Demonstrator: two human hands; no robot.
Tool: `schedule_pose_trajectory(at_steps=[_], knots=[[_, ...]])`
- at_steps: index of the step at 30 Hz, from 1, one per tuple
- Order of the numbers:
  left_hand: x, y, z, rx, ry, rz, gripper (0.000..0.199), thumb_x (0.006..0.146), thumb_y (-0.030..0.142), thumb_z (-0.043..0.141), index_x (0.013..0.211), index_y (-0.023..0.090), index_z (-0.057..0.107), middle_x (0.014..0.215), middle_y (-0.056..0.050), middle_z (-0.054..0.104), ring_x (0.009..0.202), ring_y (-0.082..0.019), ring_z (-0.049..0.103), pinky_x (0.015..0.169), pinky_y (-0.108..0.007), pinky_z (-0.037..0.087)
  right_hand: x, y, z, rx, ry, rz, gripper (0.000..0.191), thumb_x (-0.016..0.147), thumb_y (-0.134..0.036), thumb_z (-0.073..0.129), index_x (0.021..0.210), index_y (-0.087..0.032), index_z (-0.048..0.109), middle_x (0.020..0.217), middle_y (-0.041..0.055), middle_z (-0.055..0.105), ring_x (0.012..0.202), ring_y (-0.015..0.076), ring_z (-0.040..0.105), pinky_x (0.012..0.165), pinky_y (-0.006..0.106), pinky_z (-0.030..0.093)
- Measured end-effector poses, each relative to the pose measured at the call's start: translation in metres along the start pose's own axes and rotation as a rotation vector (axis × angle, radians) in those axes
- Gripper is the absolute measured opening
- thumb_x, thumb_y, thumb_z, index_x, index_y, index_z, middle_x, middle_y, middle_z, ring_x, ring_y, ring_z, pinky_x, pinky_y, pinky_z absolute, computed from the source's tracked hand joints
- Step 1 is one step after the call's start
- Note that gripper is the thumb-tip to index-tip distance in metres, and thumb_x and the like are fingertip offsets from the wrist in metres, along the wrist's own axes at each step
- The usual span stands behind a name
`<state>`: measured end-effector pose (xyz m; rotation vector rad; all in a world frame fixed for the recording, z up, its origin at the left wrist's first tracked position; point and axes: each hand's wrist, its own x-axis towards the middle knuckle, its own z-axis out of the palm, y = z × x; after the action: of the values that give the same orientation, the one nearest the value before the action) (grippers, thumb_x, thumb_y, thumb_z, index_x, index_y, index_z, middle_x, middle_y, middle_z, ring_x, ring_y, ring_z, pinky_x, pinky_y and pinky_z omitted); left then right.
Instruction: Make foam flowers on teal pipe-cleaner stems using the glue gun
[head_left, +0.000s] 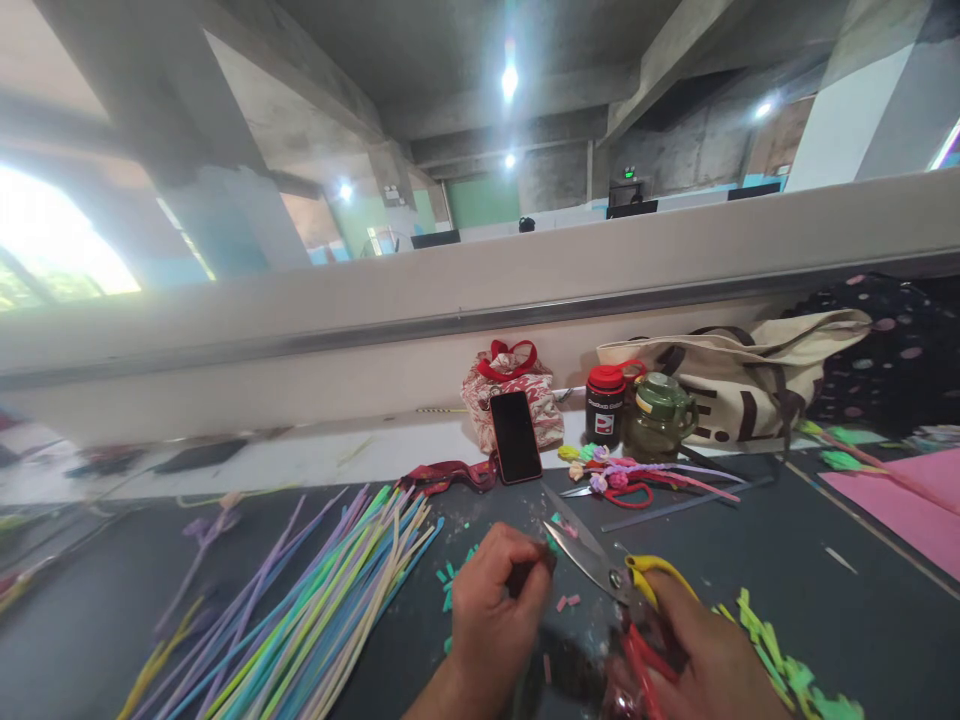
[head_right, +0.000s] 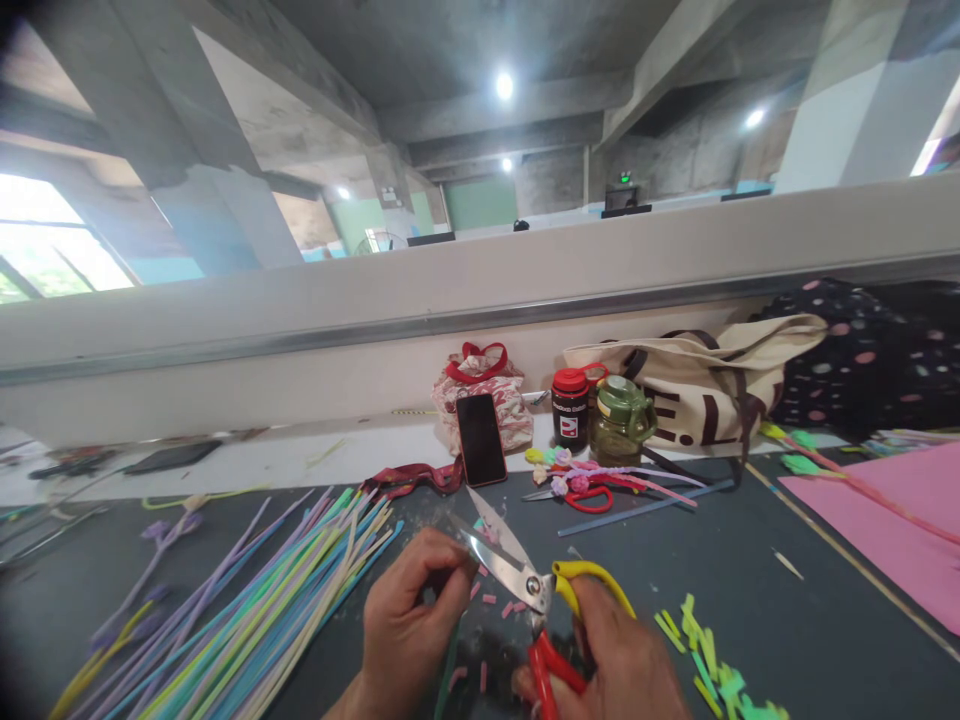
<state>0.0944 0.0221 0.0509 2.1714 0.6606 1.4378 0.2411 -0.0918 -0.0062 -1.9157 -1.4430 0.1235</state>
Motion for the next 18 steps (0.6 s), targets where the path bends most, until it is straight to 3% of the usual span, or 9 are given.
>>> schedule_pose_trajectory(at_steps=[3,7,11,15,18], knots=[[-0.001,-0.003,0.001,0.002,0.008,-0.005,0.018,0.072,0.005,0.050,0.059,0.017,0.051,0.058,0.002,0.055,0.054,-0.008,0.052,0.051,-0.017,0.039,-0.001,0.000,0.002,0.024,0.036,0.021,0.036,0.068,-0.033,0.053,0.102,-0.021,0.047,0.074,0.0022,0.065,0.059,0.0170,0.062,0.052,0.025,0.049],[-0.003,-0.006,0.003,0.014,0.006,-0.050,0.017,0.071,0.008,0.052,0.057,0.018,0.051,0.058,0.002,0.054,0.054,-0.008,0.051,0.052,-0.018,0.039,0.002,0.004,-0.005,0.065,-0.028,-0.015,0.035,0.069,-0.029,0.058,0.102,-0.022,0.050,0.078,0.0019,0.068,0.063,0.0158,0.065,0.054,0.022,0.052],[-0.004,-0.004,0.003,-0.001,-0.012,-0.121,0.016,0.073,0.011,0.052,0.058,0.017,0.054,0.058,0.002,0.054,0.054,-0.009,0.050,0.052,-0.018,0.039,0.004,0.009,-0.009,0.086,-0.019,-0.052,0.028,0.072,-0.028,0.057,0.099,-0.023,0.054,0.070,-0.0002,0.067,0.063,0.0161,0.066,0.055,0.020,0.053],[0.000,-0.003,0.001,-0.073,-0.028,-0.253,0.013,0.073,0.015,0.053,0.060,0.017,0.056,0.060,0.002,0.053,0.054,-0.009,0.047,0.052,-0.018,0.037,0.004,0.012,-0.012,0.141,-0.022,-0.108,0.025,0.075,-0.027,0.056,0.099,-0.022,0.053,0.070,-0.0009,0.068,0.065,0.0148,0.066,0.057,0.017,0.052],[0.005,-0.005,-0.003,-0.187,-0.097,-0.401,0.014,0.073,0.023,0.056,0.062,0.016,0.059,0.060,0.001,0.051,0.056,-0.010,0.046,0.053,-0.019,0.036,0.007,0.013,-0.017,0.206,-0.025,-0.071,0.019,0.076,-0.029,0.054,0.094,-0.022,0.055,0.066,-0.0019,0.066,0.058,0.0138,0.064,0.053,0.016,0.051]])
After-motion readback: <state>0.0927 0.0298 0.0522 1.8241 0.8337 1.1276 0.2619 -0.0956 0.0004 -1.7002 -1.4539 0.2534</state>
